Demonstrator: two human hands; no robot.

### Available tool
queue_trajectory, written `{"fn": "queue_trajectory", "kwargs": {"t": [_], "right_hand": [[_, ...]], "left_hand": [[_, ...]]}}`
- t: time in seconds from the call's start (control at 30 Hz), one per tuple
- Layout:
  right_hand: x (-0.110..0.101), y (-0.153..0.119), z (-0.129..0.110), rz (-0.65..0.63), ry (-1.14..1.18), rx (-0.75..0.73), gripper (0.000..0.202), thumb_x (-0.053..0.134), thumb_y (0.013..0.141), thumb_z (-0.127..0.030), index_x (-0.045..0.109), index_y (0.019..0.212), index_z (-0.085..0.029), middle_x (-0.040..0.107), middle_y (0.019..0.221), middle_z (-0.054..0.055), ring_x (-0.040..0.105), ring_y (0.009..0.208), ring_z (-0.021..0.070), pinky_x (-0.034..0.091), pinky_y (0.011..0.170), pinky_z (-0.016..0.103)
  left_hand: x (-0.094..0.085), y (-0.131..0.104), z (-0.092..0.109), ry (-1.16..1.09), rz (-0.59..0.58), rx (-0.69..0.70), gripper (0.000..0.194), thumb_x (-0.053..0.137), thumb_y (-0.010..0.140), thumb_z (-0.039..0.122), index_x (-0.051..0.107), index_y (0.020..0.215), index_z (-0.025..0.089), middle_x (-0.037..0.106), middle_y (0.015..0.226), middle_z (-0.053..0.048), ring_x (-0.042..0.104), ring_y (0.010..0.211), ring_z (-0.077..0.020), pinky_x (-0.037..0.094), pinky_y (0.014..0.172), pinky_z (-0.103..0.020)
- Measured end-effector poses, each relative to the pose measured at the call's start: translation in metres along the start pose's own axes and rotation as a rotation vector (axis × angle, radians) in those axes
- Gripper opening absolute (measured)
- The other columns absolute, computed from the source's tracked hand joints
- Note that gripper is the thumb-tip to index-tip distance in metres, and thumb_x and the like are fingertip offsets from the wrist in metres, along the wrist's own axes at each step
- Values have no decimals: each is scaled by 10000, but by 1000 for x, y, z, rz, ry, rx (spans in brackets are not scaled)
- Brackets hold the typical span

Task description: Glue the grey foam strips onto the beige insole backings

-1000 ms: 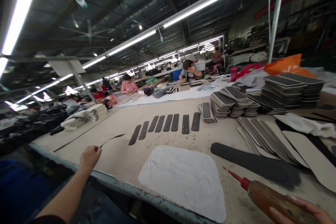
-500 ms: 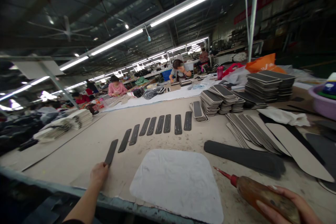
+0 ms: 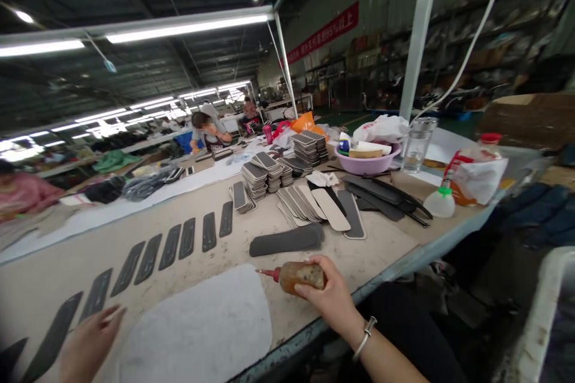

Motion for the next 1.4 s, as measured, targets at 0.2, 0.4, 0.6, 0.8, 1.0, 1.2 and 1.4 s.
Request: {"fn": "queue_trajectory", "kwargs": {"t": [0.2, 0.4, 0.6, 0.8, 1.0, 1.2, 1.4], "right_hand": [[-28, 5, -15, 93, 48, -32, 422, 711, 618, -312, 515, 979, -214, 617, 950, 27, 602, 863, 227, 494, 773, 352], [-64, 5, -21, 211, 106, -36, 441, 726, 613, -345, 516, 979, -218, 615, 975, 41, 605, 852, 228, 506, 751, 347], [-88, 5, -21, 257, 120, -35, 438, 733, 615, -343, 523, 978, -215, 629, 953, 39, 605, 840, 228, 507, 724, 337], [-95, 6, -22, 281, 144, -31, 432, 735, 611, -346, 523, 965, -216, 618, 953, 30, 603, 825, 212, 503, 743, 332], [-91, 3, -28, 259, 132, -57, 413, 718, 622, -363, 521, 956, -221, 620, 927, 20, 604, 827, 208, 505, 750, 336], [-54, -8, -18, 112, 10, -59, 409, 718, 633, -331, 527, 976, -218, 606, 975, 33, 589, 877, 225, 484, 791, 355], [3, -31, -23, -72, -177, -217, 351, 697, 659, -235, 528, 967, -228, 557, 971, 33, 553, 915, 220, 461, 823, 365]], "left_hand": [[72, -23, 242, -266, -106, 739, 305, 485, 827, 366, 661, 1013, 200, 676, 1075, -90, 612, 1011, -227, 487, 907, -399], [105, -48, 349, -276, -193, 933, 289, 523, 827, 306, 667, 1038, 171, 661, 1115, -102, 606, 1026, -217, 478, 928, -372], [116, -42, 363, -212, -215, 999, 274, 464, 863, 299, 693, 960, 183, 694, 1031, -84, 629, 966, -202, 491, 888, -363], [82, -49, 361, -128, -118, 982, 273, 415, 883, 240, 678, 910, 175, 695, 924, -97, 631, 843, -210, 489, 781, -357], [24, -109, 322, -80, 46, 1033, 185, 472, 864, 272, 648, 849, 217, 672, 858, -68, 597, 810, -207, 449, 775, -359], [13, -196, 269, -168, -53, 1032, 101, 528, 834, 234, 629, 847, 234, 666, 806, -43, 599, 729, -186, 485, 692, -341], [16, -204, 232, -384, -174, 901, 251, 486, 853, 163, 592, 1073, 223, 641, 995, -85, 594, 902, -190, 512, 802, -341]]}}
Point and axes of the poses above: each hand's wrist, its own y-axis towards the middle knuckle, its own x-axis out of the palm, z = x × y, the point moved 9 cm from there along y, towards the middle knuckle
